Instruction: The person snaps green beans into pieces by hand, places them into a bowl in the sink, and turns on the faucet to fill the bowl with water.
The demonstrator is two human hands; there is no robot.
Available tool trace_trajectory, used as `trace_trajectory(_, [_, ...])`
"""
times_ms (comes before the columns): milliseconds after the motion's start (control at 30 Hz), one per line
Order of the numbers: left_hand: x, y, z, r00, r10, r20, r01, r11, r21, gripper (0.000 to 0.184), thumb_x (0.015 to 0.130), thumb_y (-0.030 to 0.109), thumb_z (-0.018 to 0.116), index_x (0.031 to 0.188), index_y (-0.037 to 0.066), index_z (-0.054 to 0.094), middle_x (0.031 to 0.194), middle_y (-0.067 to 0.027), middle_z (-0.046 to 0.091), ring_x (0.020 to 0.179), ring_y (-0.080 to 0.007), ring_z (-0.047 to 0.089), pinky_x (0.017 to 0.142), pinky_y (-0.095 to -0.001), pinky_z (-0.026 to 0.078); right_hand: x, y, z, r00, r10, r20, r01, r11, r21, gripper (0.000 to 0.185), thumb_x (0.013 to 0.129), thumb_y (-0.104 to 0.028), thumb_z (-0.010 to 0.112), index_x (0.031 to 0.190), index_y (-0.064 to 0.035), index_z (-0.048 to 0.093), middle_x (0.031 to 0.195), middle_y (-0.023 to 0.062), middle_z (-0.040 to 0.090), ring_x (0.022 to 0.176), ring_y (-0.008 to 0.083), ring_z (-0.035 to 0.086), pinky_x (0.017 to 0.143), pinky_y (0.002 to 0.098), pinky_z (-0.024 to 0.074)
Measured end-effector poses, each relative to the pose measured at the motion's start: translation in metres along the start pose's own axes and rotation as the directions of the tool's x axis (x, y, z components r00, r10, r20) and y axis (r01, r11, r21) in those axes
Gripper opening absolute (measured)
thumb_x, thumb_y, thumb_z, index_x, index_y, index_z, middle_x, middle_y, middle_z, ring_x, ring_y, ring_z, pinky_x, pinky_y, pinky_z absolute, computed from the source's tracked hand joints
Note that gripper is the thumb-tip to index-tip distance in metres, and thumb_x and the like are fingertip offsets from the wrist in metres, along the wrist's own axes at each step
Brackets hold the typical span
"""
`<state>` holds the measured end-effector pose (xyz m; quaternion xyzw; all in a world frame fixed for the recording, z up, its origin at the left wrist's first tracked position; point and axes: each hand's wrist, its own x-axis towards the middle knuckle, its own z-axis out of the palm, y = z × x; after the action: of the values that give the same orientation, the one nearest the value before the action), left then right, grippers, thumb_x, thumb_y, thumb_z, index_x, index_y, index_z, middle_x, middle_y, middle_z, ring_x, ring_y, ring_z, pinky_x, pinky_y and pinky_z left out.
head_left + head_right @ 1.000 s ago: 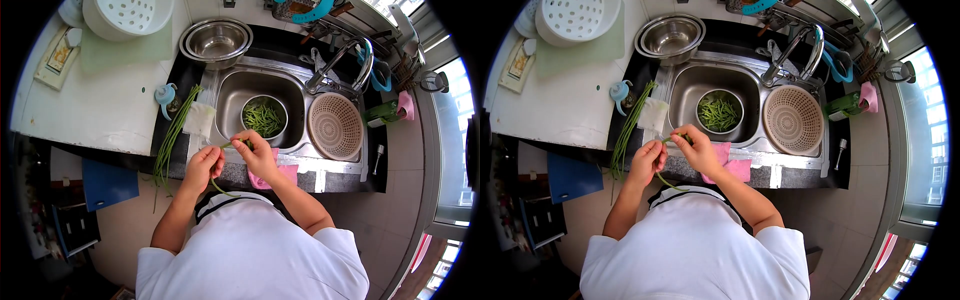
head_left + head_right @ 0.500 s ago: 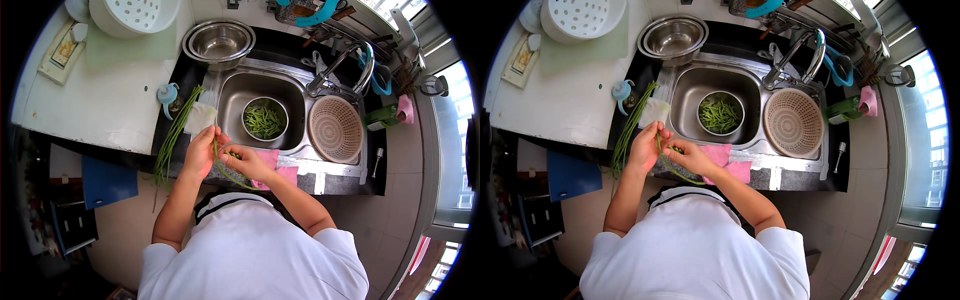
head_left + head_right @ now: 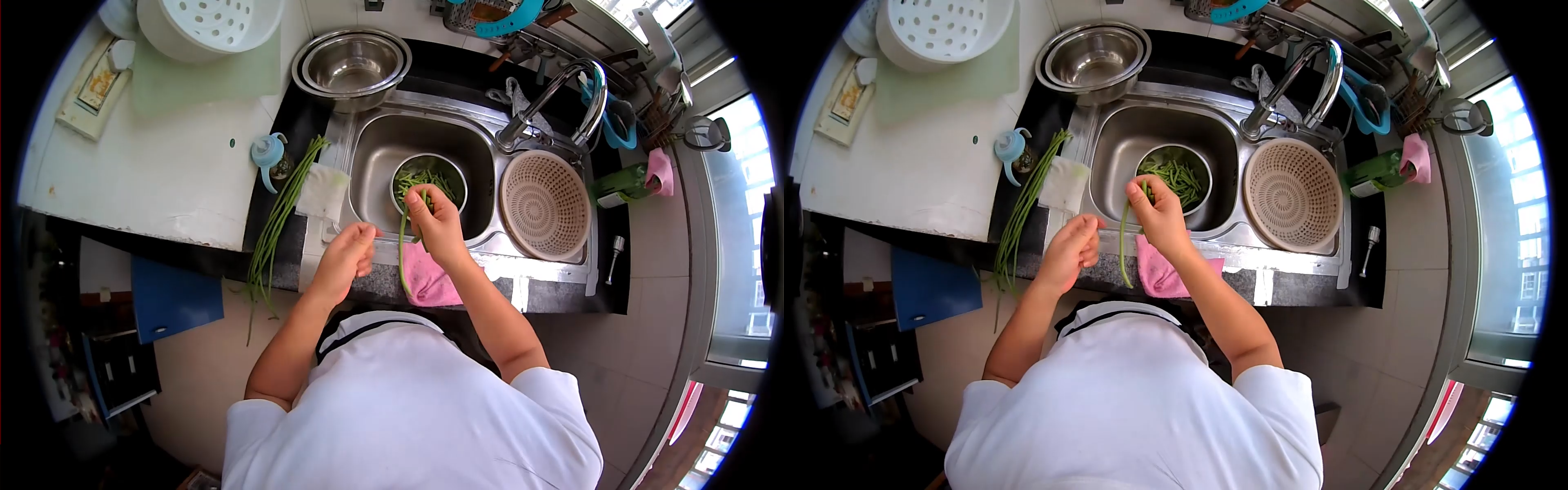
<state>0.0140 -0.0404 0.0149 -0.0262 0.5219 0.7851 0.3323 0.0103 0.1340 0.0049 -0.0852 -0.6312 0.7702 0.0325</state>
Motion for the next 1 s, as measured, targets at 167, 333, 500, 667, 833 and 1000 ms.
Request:
trace_trajectory(167, [0.003,-0.005,0.011,0.987,-0.075,0.144,0.067,0.996,0.063,0.023,0.093,0.024,0.045,0.088,0.004,0.054,0.060,0.0064,0.035,0.048,-0.0019,0.029,0.045,-0.0176,0.024,-0.002,0.000,0.008,0.994,-0.109,-0.019,0.103,0.975,-0.197,0.019,0.087,-0.021,0.058,0.088,-0.0021,0.055,0.065,-0.0040,0.047,0.060,0.0048,0.040,0.053,0.0199,0.0348])
trace_trajectory(333, [0.006,-0.009,0.008,0.985,-0.096,0.140,0.124,0.971,-0.204,0.019,0.093,0.023,0.046,0.087,0.006,0.053,0.062,0.0062,0.038,0.048,-0.0022,0.030,0.045,-0.0176,0.025,-0.017,-0.002,0.009,0.955,-0.288,-0.074,0.250,0.912,-0.326,0.014,0.086,-0.015,0.058,0.087,-0.0022,0.054,0.065,0.0016,0.049,0.057,0.0082,0.041,0.051,0.0226,0.0362])
trace_trajectory(500, [0.029,-0.022,-0.006,0.996,-0.059,0.062,0.080,0.892,-0.445,0.016,0.092,0.023,0.046,0.085,0.009,0.050,0.065,0.0042,0.042,0.051,-0.0040,0.037,0.045,-0.0184,0.030,-0.050,-0.007,0.020,0.570,-0.737,0.363,0.813,0.442,-0.378,0.020,0.075,-0.002,0.064,0.091,-0.0029,0.052,0.070,0.0092,0.054,0.056,0.0278,0.051,0.050,0.0327,0.0421])
trace_trajectory(667, [0.073,-0.031,-0.016,0.988,-0.097,-0.121,0.053,0.945,-0.322,0.018,0.092,0.023,0.045,0.084,0.008,0.050,0.068,0.0010,0.046,0.055,-0.0079,0.045,0.047,-0.0227,0.035,-0.012,-0.003,-0.009,0.942,-0.242,-0.230,0.207,0.964,-0.168,0.013,0.091,-0.014,0.049,0.091,-0.0019,0.050,0.067,-0.0005,0.048,0.058,0.0040,0.043,0.051,0.0199,0.0349])
trace_trajectory(833, [0.153,-0.021,-0.002,0.991,0.007,-0.137,-0.040,0.970,-0.241,0.024,0.090,0.027,0.046,0.093,0.005,0.056,0.087,-0.0060,0.058,0.079,-0.0172,0.056,0.066,-0.0299,0.045,0.070,0.044,-0.071,0.947,-0.097,-0.306,0.014,0.964,-0.265,0.019,0.091,-0.025,0.046,0.094,-0.0067,0.051,0.079,0.0036,0.057,0.063,0.0082,0.050,0.054,0.0209,0.0390])
trace_trajectory(1000, [0.167,-0.030,-0.066,0.542,0.826,-0.154,-0.211,0.312,0.927,0.028,0.081,0.018,0.056,0.102,0.000,0.056,0.098,-0.0169,0.057,0.097,-0.0314,0.052,0.083,-0.0410,0.041,0.072,0.089,-0.115,0.883,-0.341,-0.322,-0.025,0.653,-0.757,0.040,0.088,-0.031,0.048,0.113,0.0005,0.051,0.107,0.0183,0.058,0.098,0.0279,0.057,0.085,0.0321,0.0427])
